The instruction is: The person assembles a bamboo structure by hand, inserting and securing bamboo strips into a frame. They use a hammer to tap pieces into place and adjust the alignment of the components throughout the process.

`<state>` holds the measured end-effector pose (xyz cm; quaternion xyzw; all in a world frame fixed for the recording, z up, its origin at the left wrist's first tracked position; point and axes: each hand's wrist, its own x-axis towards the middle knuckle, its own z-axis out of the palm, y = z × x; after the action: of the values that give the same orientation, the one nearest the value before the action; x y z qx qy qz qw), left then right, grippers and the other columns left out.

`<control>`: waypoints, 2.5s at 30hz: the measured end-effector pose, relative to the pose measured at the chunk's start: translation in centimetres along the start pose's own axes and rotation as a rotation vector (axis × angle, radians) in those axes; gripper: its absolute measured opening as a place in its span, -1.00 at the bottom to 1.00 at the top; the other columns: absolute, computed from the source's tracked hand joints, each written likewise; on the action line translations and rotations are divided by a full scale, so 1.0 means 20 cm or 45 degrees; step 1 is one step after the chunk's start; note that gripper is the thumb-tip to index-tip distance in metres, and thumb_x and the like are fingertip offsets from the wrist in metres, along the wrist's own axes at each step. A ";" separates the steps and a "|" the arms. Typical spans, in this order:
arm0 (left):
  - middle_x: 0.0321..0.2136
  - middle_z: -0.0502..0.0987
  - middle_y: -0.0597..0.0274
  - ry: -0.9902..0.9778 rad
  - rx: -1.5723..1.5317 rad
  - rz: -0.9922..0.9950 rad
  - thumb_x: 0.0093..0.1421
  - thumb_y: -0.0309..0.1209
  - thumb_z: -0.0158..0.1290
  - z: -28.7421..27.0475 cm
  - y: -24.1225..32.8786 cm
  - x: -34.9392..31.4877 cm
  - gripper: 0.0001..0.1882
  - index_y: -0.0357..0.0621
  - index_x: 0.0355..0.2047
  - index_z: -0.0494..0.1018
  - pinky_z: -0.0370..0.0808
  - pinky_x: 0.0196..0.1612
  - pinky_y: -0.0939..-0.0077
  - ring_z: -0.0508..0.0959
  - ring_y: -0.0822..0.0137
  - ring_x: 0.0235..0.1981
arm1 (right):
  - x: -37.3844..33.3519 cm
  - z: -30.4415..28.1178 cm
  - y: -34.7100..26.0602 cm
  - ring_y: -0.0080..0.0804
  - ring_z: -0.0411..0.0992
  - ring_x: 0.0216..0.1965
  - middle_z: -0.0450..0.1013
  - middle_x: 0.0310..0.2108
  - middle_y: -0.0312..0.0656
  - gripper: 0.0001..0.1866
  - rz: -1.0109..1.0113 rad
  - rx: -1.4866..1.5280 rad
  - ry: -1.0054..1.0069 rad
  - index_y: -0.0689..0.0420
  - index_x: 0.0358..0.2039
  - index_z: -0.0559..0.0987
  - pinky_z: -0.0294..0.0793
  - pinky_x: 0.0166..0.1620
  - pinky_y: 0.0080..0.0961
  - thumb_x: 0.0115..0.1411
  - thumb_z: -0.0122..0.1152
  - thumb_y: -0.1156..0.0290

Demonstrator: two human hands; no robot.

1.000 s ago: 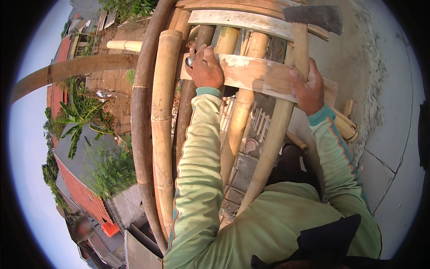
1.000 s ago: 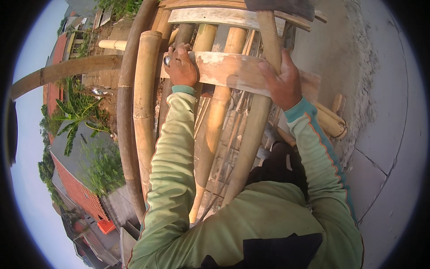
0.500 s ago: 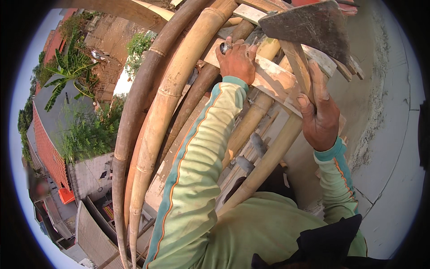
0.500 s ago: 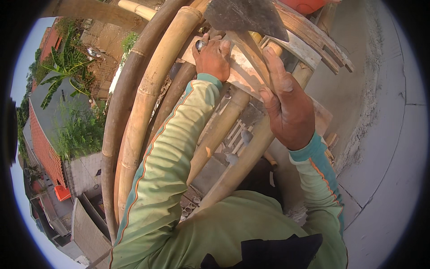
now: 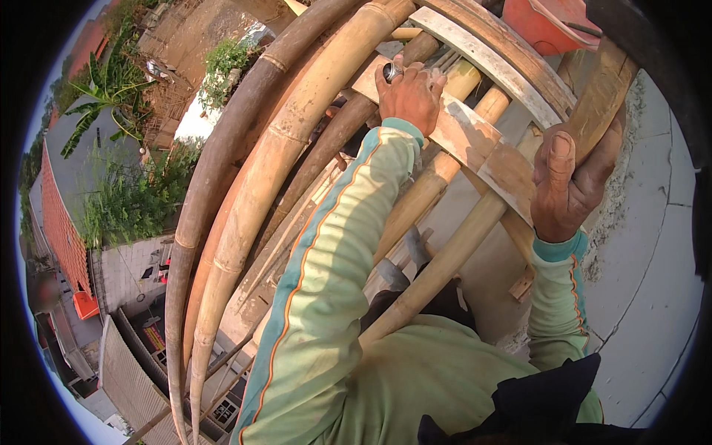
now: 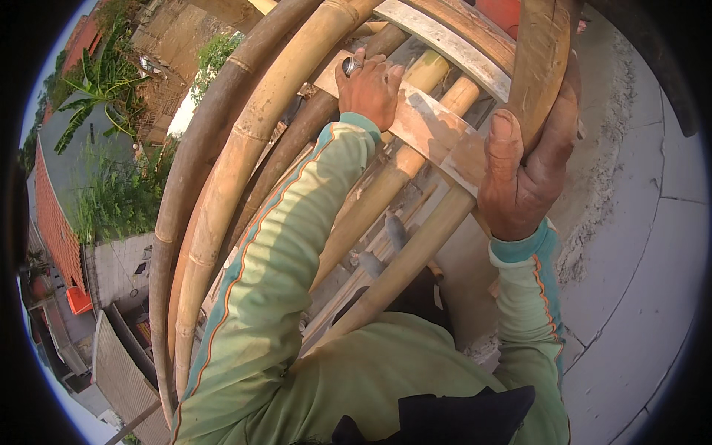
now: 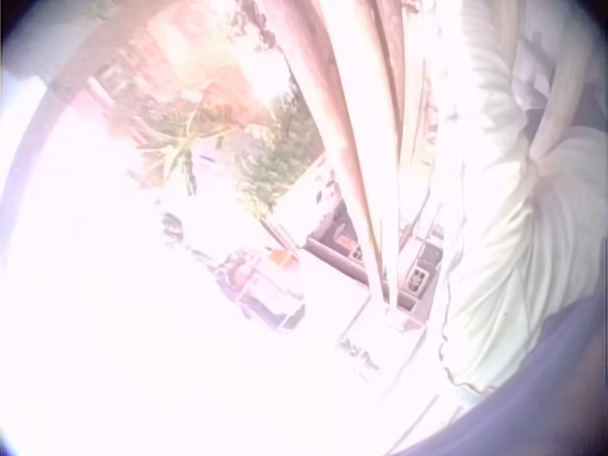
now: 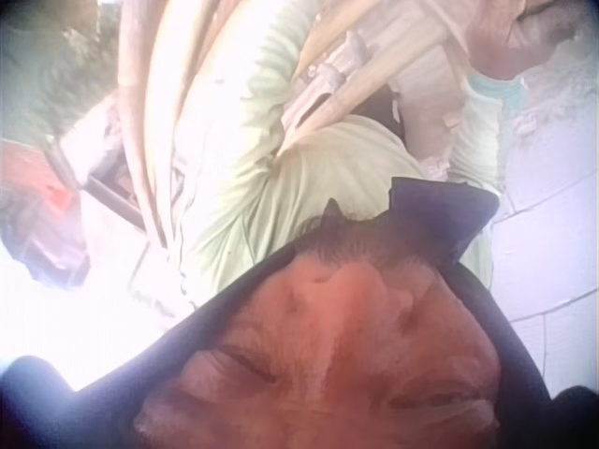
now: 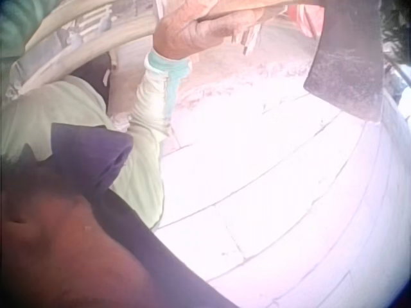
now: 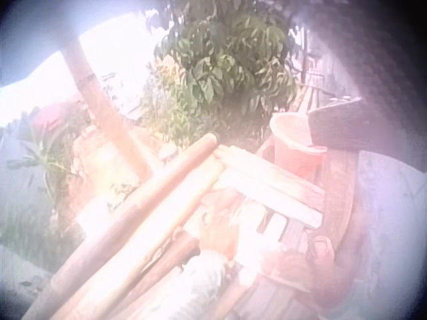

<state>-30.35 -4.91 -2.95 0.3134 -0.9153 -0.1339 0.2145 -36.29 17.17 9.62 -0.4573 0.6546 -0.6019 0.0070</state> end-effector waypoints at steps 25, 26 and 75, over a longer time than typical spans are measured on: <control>0.50 0.02 -0.21 0.133 -0.214 0.191 0.00 0.02 0.43 -0.32 -0.08 -0.33 0.22 -0.40 0.46 0.03 -0.11 0.52 -0.19 -0.08 -0.20 0.56 | -0.34 -0.05 0.48 -0.43 0.33 -0.06 0.33 0.10 -0.10 -0.34 0.445 0.135 0.189 0.21 0.50 0.17 0.34 -0.05 -0.52 0.48 0.09 0.32; 0.49 0.00 -0.25 0.042 -0.045 0.084 -0.01 0.03 0.44 -0.38 -0.09 -0.47 0.24 -0.40 0.46 0.02 -0.11 0.51 -0.20 -0.07 -0.23 0.55 | -0.34 -0.04 0.48 -0.59 0.26 -0.33 0.34 -0.15 -0.24 -0.34 0.469 0.175 0.209 0.16 0.51 0.15 0.28 -0.33 -0.62 0.49 0.08 0.31; 0.27 0.45 0.01 -0.315 -0.175 0.573 0.33 -0.02 0.06 0.02 0.46 -0.29 -0.45 0.03 0.25 0.48 0.01 0.52 -0.07 0.51 0.15 0.25 | -0.39 -0.07 0.43 -0.52 0.45 -0.31 0.48 -0.23 -0.20 -0.39 0.517 0.162 0.092 0.15 0.52 0.13 0.45 -0.32 -0.59 0.53 -0.03 0.36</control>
<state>-31.05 5.87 -1.65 0.0678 -0.9700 -0.1821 0.1460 -37.58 21.86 -0.97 -0.2927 0.6937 -0.6443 0.1337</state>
